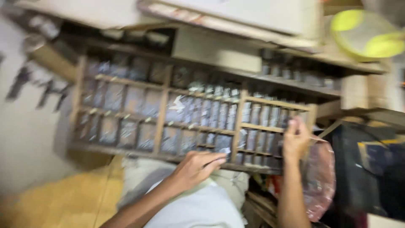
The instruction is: Sorting and organizing individual metal type characters into their respective compartments in a wooden type case tray.
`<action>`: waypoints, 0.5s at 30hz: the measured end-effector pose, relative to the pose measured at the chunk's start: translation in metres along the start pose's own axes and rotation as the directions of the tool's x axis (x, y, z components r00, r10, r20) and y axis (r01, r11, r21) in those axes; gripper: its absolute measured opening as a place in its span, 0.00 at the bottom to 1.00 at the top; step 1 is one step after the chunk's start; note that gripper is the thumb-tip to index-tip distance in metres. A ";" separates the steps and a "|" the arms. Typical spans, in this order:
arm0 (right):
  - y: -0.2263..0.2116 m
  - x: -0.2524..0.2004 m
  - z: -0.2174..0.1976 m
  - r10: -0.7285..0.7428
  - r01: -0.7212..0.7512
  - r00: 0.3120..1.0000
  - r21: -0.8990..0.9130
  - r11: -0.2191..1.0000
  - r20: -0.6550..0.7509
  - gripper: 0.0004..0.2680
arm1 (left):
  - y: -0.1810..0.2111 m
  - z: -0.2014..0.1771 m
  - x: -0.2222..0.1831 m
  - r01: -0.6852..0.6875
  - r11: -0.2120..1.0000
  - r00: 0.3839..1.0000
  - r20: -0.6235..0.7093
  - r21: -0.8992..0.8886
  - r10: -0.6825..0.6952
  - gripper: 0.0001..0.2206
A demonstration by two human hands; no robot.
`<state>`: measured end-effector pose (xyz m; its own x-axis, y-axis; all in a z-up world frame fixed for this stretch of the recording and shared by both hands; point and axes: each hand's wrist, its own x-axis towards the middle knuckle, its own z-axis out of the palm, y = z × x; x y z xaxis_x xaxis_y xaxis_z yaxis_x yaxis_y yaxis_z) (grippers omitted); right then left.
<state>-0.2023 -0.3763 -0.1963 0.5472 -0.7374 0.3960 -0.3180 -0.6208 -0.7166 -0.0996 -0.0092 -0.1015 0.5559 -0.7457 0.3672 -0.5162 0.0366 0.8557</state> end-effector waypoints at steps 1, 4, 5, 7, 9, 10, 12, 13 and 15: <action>-0.008 0.004 -0.002 -0.039 0.039 0.999 -0.003 0.999 -0.033 0.10 | -0.002 0.002 0.000 -0.024 1.000 1.000 -0.006 -0.007 0.024 0.11; -0.038 -0.017 0.000 -0.078 0.077 0.997 0.098 0.992 0.006 0.13 | 0.003 0.002 -0.001 0.122 0.963 0.991 -0.016 -0.242 -0.129 0.09; -0.062 -0.030 0.001 -0.075 0.073 0.997 0.100 0.992 0.013 0.13 | 0.004 0.001 -0.003 0.129 0.962 0.990 -0.017 -0.240 -0.137 0.09; -0.109 -0.055 -0.002 -0.037 0.013 0.990 0.180 0.984 0.132 0.07 | 0.008 0.001 -0.004 0.188 0.949 0.982 0.022 -0.254 -0.189 0.11; -0.135 -0.077 -0.006 -0.038 -0.010 0.977 0.225 0.974 0.208 0.06 | 0.005 0.002 -0.005 0.190 0.947 0.982 0.030 -0.260 -0.189 0.11; -0.149 -0.088 -0.008 -0.046 -0.033 0.958 0.271 0.962 0.282 0.06 | 0.003 0.002 -0.006 0.191 0.945 0.981 0.035 -0.265 -0.189 0.11; -0.167 -0.100 -0.016 -0.173 0.040 0.913 0.339 0.940 0.370 0.06 | 0.002 0.003 -0.006 0.170 0.977 0.983 0.087 -0.128 -0.159 0.13; -0.177 -0.105 -0.020 -0.300 0.105 0.845 0.411 0.906 0.444 0.06 | 0.002 0.003 -0.005 0.137 0.991 0.981 0.140 0.009 -0.137 0.16; -0.187 -0.113 -0.021 -0.329 0.112 0.834 0.447 0.887 0.444 0.07 | 0.004 0.001 -0.004 0.099 0.995 0.989 0.114 -0.002 -0.099 0.15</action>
<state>-0.2206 -0.1828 -0.0954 0.9044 -0.2924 0.3108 0.1252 -0.5145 -0.8483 -0.1047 -0.0072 -0.0998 0.5261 -0.8167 0.2372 -0.4568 -0.0361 0.8889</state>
